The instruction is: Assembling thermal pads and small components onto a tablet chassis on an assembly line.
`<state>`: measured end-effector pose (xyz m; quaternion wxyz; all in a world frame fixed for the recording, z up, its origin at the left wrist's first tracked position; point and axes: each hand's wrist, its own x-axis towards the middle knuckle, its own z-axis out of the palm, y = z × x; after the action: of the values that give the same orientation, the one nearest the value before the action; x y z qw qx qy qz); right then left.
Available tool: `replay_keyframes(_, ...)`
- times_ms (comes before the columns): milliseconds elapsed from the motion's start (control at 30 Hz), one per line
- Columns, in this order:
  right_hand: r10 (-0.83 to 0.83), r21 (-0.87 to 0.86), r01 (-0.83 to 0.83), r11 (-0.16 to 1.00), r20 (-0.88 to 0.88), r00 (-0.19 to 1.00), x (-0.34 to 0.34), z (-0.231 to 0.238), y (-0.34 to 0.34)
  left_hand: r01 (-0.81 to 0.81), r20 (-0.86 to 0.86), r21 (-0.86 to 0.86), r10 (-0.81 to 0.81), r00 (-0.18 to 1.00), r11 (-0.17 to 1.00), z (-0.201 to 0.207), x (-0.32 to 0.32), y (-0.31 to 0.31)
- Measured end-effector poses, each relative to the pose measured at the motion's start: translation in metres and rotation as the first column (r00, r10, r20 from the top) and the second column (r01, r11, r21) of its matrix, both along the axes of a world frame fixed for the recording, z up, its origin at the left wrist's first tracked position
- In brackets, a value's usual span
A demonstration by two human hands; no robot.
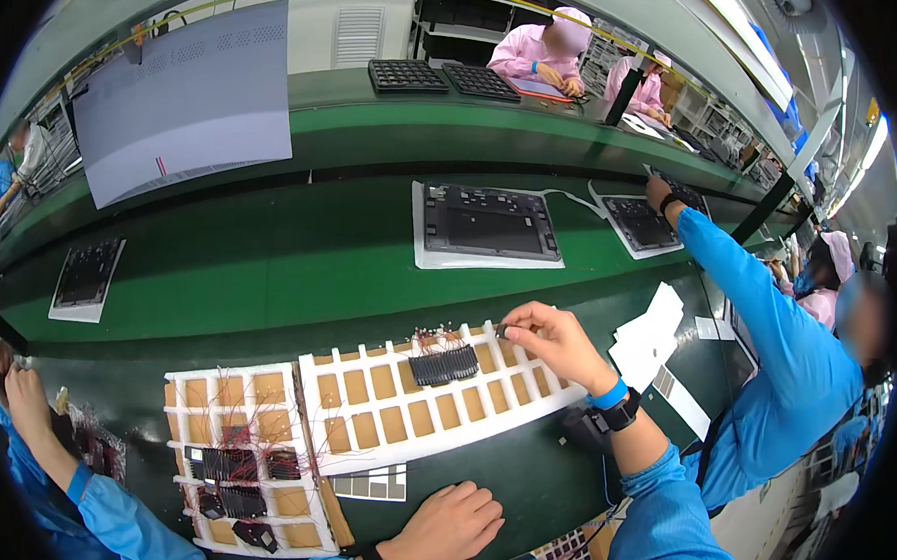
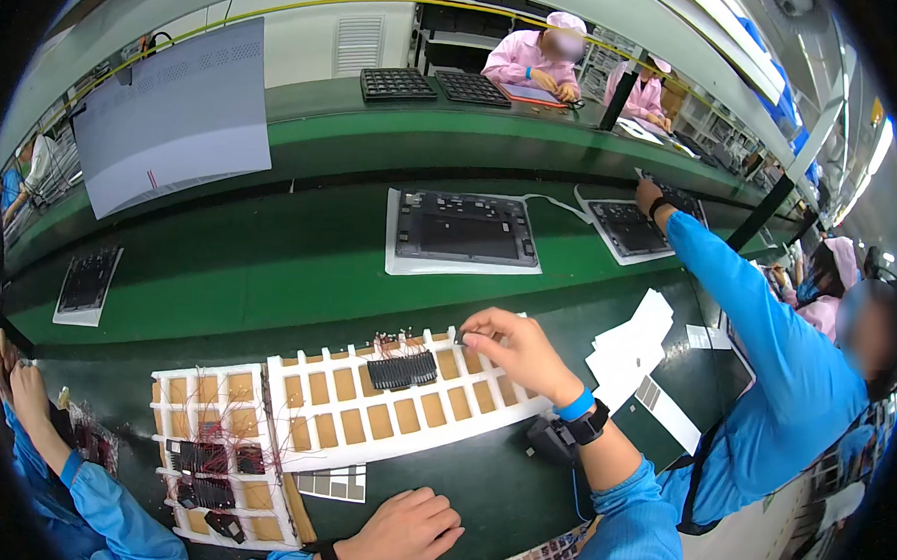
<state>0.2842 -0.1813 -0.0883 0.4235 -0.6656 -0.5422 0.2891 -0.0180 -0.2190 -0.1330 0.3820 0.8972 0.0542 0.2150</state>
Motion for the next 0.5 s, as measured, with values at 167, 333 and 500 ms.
replay_keyframes(167, -0.085, -0.077, 0.087, 0.993, 0.032, 0.996, 0.007, 0.013, 0.000, 0.008, -0.010, -0.013, -0.008, 1.000, 1.000, 0.001, 0.000, 0.000)
replay_keyframes(333, -0.006, -0.114, 0.061, 0.992, 0.431, 0.902, 0.008, 0.013, -0.002, 0.007, -0.018, -0.007, -0.008, 1.000, 1.000, 0.000, 0.000, 0.000)
replay_keyframes(500, 0.041, -0.038, -0.021, 0.999, 0.618, 0.785, 0.005, 0.021, -0.007, 0.017, -0.036, -0.010, -0.018, 0.999, 1.000, -0.001, 0.000, -0.003)
